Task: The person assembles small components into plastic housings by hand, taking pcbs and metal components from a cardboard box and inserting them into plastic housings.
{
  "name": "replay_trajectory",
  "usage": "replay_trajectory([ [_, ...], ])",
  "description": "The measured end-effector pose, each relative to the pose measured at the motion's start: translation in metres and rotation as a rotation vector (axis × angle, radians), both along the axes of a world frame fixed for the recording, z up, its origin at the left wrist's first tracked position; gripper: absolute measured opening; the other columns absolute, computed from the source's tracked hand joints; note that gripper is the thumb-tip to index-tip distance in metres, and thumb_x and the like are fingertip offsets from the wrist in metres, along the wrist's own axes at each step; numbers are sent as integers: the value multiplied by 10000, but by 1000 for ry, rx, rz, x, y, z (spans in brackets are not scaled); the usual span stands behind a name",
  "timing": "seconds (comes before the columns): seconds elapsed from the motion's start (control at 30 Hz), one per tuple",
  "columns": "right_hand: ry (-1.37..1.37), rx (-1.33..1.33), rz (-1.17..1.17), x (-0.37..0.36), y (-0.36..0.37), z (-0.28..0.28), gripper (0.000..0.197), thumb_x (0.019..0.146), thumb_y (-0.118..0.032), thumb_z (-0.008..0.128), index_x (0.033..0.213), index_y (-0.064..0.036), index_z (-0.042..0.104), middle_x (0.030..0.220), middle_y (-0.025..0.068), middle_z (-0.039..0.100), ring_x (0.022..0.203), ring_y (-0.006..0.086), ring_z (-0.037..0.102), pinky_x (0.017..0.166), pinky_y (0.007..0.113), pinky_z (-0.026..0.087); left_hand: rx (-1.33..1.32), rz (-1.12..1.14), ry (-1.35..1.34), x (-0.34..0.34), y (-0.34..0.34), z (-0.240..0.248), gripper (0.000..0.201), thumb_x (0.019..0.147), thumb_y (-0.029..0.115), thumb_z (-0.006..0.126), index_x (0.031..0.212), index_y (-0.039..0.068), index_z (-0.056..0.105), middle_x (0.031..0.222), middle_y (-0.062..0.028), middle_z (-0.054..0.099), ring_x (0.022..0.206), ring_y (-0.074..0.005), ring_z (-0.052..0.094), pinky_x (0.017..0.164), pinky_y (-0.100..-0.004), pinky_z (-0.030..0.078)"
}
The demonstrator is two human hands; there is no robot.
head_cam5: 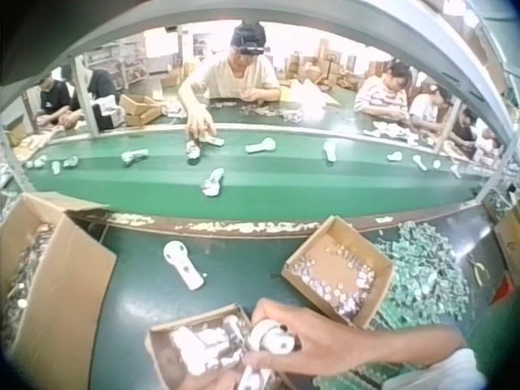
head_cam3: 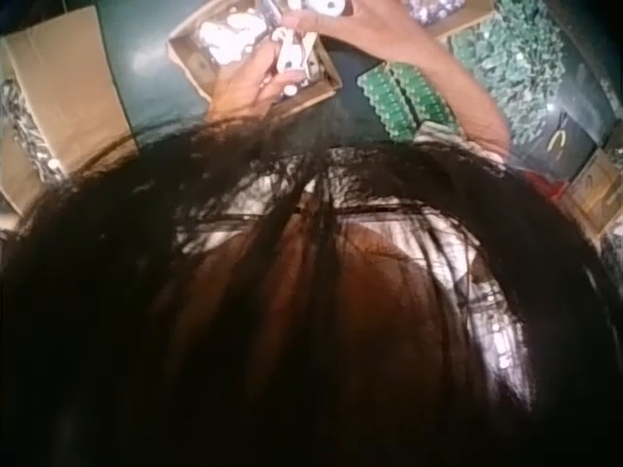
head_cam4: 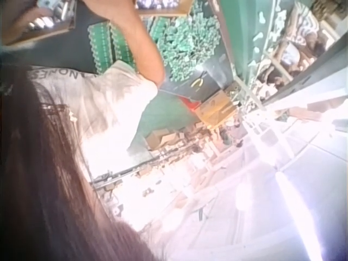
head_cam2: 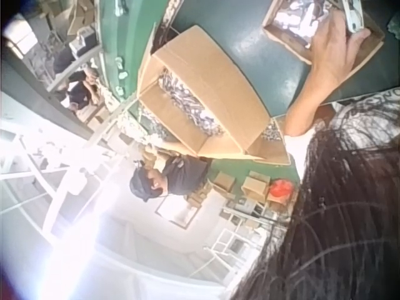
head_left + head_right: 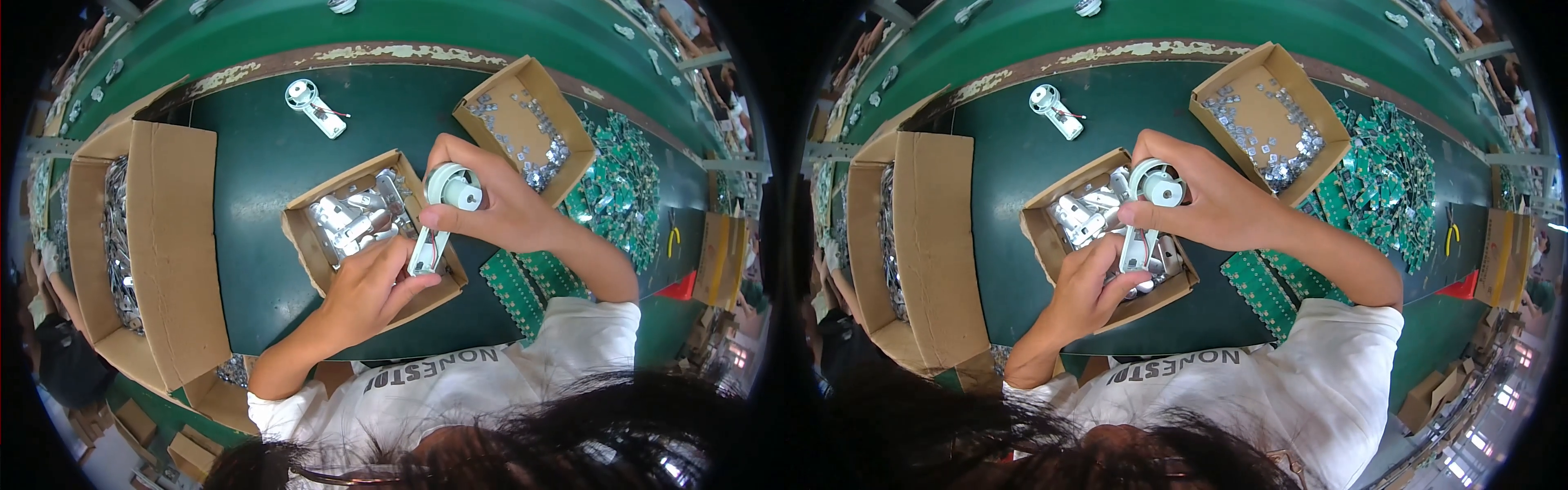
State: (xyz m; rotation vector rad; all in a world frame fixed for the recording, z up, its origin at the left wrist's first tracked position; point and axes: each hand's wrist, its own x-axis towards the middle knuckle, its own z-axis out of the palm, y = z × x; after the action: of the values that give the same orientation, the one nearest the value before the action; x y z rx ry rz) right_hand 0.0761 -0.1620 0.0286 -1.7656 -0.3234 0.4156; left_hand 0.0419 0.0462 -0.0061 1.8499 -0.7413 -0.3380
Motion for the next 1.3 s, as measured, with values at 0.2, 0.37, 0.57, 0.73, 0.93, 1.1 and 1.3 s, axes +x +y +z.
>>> replay_trajectory([
  [0.2, 61, 2, 22, 0, -1, 1, 329, 839, -263, 712, 899, -48, 471, 732, -24, 436, 672, 30, 401, 544, 210, 322, 12, -59, 108, -1, 0, 1, 282, 854, 178, 677, 986, 9, 493, 789, -154, 584, 688, -319, 586, 609, -372, 458],
  [0.37, 22, -10, 18, -5, 1, -3, 324, 841, -254, 708, 898, -48, 466, 713, -30, 430, 658, 27, 399, 529, 211, 318, -27, -117, 102, 1, 0, 2, 269, 850, 148, 671, 983, -7, 496, 822, -163, 592, 692, -323, 575, 630, -368, 456],
  [0.57, 21, 66, 33, -7, 3, -4, 316, 835, -228, 710, 908, -48, 461, 751, -23, 437, 664, 29, 397, 533, 217, 322, -98, -240, 150, 4, 3, 3, 324, 861, 159, 664, 1074, -1, 479, 841, -155, 595, 715, -331, 594, 635, -379, 462],
  [0.73, -208, -126, -99, -6, 10, 6, 241, 861, -183, 654, 960, -53, 476, 756, 55, 538, 630, 153, 537, 553, 322, 403, -234, -71, 340, 0, -6, -15, 391, 882, 72, 626, 1219, 2, 440, 1003, -126, 603, 858, -200, 640, 740, -309, 520],
  [0.93, -297, -339, 24, 6, 30, 7, 311, 846, -239, 686, 1008, -58, 492, 743, 77, 580, 629, 167, 595, 558, 292, 456, -260, 174, 393, -6, -3, -13, 473, 899, 43, 588, 1288, 13, 319, 1003, -99, 546, 754, -102, 555, 591, -204, 448],
  [1.1, 157, 196, 74, 22, 17, 7, 364, 899, -129, 618, 1227, -58, 477, 1004, 24, 564, 883, 79, 562, 772, 236, 473, -759, -74, 855, 10, 9, -2, 395, 1017, 243, 377, 1331, 7, 339, 862, -87, 537, 679, -118, 517, 590, -240, 438],
  [1.3, -36, 318, -4, 7, 14, -14, 363, 896, -136, 627, 1219, -64, 479, 920, -4, 563, 809, 50, 539, 687, 222, 455, -739, -107, 952, 8, 7, -9, 426, 1017, 308, 366, 1327, 16, 353, 935, -136, 576, 730, -139, 549, 639, -272, 462],
])
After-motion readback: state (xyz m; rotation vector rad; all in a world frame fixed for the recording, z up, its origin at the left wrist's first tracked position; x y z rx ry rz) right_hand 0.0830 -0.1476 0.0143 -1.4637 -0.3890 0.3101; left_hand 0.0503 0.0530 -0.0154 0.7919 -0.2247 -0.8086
